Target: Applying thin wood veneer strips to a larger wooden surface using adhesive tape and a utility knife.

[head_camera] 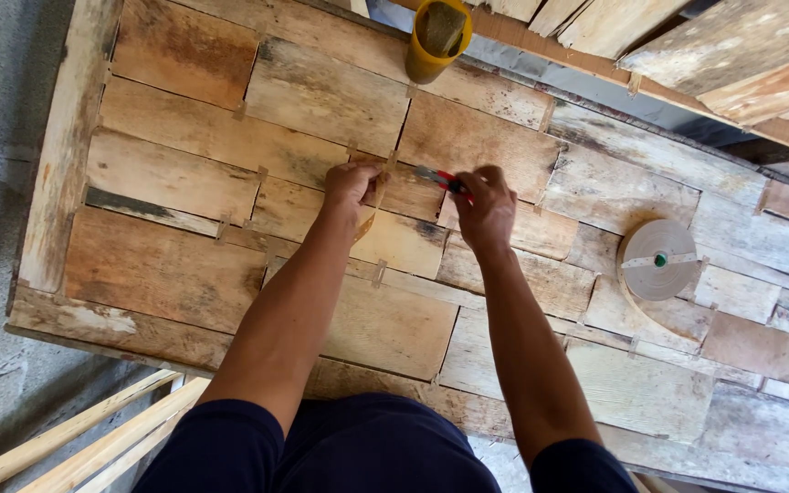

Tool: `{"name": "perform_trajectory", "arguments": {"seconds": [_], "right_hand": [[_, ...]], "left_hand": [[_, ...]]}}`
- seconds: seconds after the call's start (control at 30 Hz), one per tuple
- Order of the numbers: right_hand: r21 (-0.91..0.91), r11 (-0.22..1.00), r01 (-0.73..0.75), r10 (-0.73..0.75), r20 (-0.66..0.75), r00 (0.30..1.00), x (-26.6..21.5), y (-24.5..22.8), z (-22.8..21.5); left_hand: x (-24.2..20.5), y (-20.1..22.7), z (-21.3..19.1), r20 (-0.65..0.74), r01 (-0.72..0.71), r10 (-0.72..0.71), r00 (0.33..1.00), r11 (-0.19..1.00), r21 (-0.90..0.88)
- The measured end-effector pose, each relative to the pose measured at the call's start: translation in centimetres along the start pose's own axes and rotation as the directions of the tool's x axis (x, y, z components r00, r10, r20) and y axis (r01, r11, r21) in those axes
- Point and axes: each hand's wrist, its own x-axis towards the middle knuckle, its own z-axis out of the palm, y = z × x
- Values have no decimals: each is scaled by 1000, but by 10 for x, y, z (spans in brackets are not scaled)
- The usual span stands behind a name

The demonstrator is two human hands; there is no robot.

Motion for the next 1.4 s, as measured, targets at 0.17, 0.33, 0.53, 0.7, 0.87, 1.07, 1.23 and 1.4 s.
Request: {"name": "perform_trajectory", "arguments": {"seconds": [0.17,0.33,0.53,0.7,0.87,1.07,1.23,1.4], "right_hand": [[60,988,-142,148,-123,981,-73,13,-36],[-87,977,-193,176,-171,969,-157,51,-41],[-149,883,-445,415,-195,889,-210,74,-32],[-229,875,-426,362,-273,891,-194,43,-34],[-221,971,-90,109,77,991,-118,-44,1],[-159,953,259,-211,266,941,-30,-106,59],[-160,963,218,-150,354,923,-10,-120,78],[-143,978,154,-107,291,951,-22,-121,84]], "left_hand": [[-67,27,-24,-118,-153,125,985,953,-263],[-118,38,-97,-286,-354,245,926,827,-437],[-188,36,-237,-432,-543,332,839,574,-613],[-235,18,-345,-608,-822,553,569,358,-443],[-285,11,-335,-674,-907,607,421,289,-306],[-307,-19,-301,-605,-881,641,472,374,-290],[-311,-40,-307,-528,-812,630,570,530,-244],[-296,-50,-320,-575,-790,557,599,528,-312]]}}
